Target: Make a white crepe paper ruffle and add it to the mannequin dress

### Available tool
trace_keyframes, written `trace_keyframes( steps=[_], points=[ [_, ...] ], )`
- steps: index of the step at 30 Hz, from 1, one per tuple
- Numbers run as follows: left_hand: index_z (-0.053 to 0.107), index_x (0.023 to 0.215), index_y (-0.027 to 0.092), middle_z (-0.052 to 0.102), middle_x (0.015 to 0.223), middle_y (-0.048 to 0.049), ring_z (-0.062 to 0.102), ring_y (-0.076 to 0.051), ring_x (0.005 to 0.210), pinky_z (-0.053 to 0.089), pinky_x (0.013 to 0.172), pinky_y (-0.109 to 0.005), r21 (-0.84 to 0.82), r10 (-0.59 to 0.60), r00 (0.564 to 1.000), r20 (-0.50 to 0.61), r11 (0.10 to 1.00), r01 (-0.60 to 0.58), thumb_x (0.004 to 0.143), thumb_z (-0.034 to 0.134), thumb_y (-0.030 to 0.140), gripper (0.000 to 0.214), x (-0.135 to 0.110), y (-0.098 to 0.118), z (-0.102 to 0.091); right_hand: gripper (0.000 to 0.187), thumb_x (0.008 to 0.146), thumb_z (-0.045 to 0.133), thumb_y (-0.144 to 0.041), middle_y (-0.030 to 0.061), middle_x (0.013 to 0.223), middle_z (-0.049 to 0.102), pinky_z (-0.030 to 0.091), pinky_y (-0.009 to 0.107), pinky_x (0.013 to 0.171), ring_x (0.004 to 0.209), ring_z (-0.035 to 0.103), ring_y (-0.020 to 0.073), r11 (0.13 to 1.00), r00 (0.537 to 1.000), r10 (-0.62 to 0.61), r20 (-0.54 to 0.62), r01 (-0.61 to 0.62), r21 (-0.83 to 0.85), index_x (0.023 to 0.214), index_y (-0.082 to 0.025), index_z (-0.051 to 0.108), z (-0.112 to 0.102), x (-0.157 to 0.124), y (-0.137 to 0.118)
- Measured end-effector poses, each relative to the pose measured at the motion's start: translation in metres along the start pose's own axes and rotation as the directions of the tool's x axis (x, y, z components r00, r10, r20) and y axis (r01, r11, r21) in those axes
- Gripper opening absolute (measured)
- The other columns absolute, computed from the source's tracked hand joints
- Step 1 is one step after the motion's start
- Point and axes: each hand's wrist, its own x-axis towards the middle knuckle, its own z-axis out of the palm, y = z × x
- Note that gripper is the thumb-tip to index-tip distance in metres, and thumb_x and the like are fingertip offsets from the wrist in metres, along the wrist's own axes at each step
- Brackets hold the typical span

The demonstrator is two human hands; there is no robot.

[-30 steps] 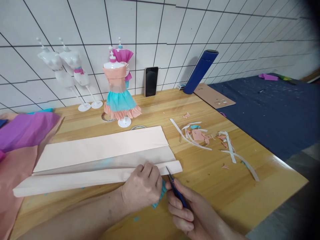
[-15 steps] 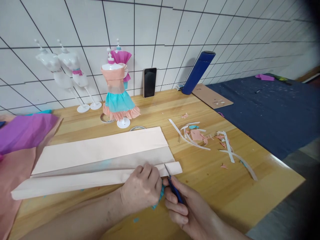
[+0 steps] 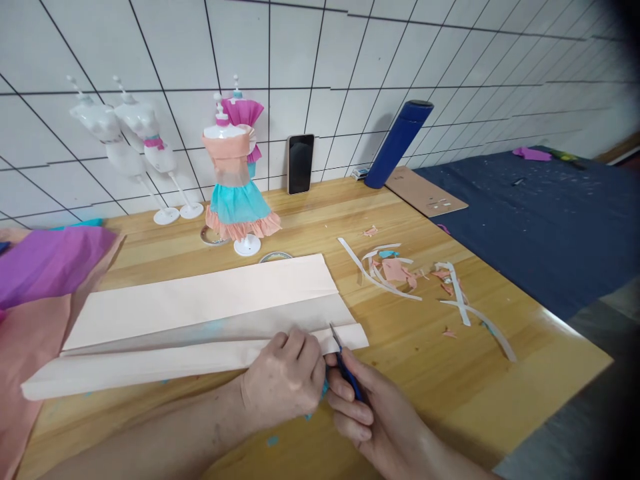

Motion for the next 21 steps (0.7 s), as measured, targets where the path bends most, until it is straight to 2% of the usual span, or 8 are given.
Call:
trace_keyframes(
  steps=[4, 12, 21],
  points=[
    [0.051, 0.073, 0.013, 0.058, 0.069, -0.0078, 0.054, -0.020, 0.061, 0.034, 0.049, -0.030, 0.000, -0.002, 1.000, -0.014, 1.000, 0.002, 0.082, 0.043, 0.008, 0.014, 0.0004, -0.0006, -0.0004, 0.040, 0.050, 0.087, -0.036, -0.0078, 0.043, 0.048, 0.013, 0.011, 0.031, 0.031, 0.024, -0.0024, 1.000, 1.000, -0.008, -0.016, 0.008, 0.001, 0.065, -0.014, 0.056, 0.0013, -0.0007, 0.0007],
    [0.051, 0.076, 0.013, 0.059, 0.074, -0.0082, 0.053, -0.019, 0.063, 0.034, 0.051, -0.030, 0.019, 0.015, 0.999, 0.039, 1.000, -0.016, 0.084, 0.044, 0.010, 0.011, -0.0023, -0.0001, 0.0012, 0.040, 0.050, 0.087, -0.035, -0.0090, 0.042, 0.046, 0.013, 0.012, 0.032, 0.031, 0.023, -0.0025, 1.000, 0.999, -0.025, -0.023, 0.026, 0.015, 0.066, -0.014, 0.056, 0.0008, 0.0013, 0.0026],
    [0.052, 0.075, 0.012, 0.059, 0.073, -0.0089, 0.055, -0.019, 0.062, 0.035, 0.049, -0.030, 0.005, 0.015, 1.000, 0.020, 1.000, -0.015, 0.083, 0.043, 0.009, 0.013, -0.0016, 0.0000, 0.0006, 0.041, 0.051, 0.087, -0.036, -0.0094, 0.042, 0.045, 0.012, 0.011, 0.032, 0.031, 0.024, -0.0026, 1.000, 0.999, -0.026, -0.024, 0.026, 0.000, 0.066, -0.014, 0.056, -0.0003, 0.0007, 0.0017]
  ],
)
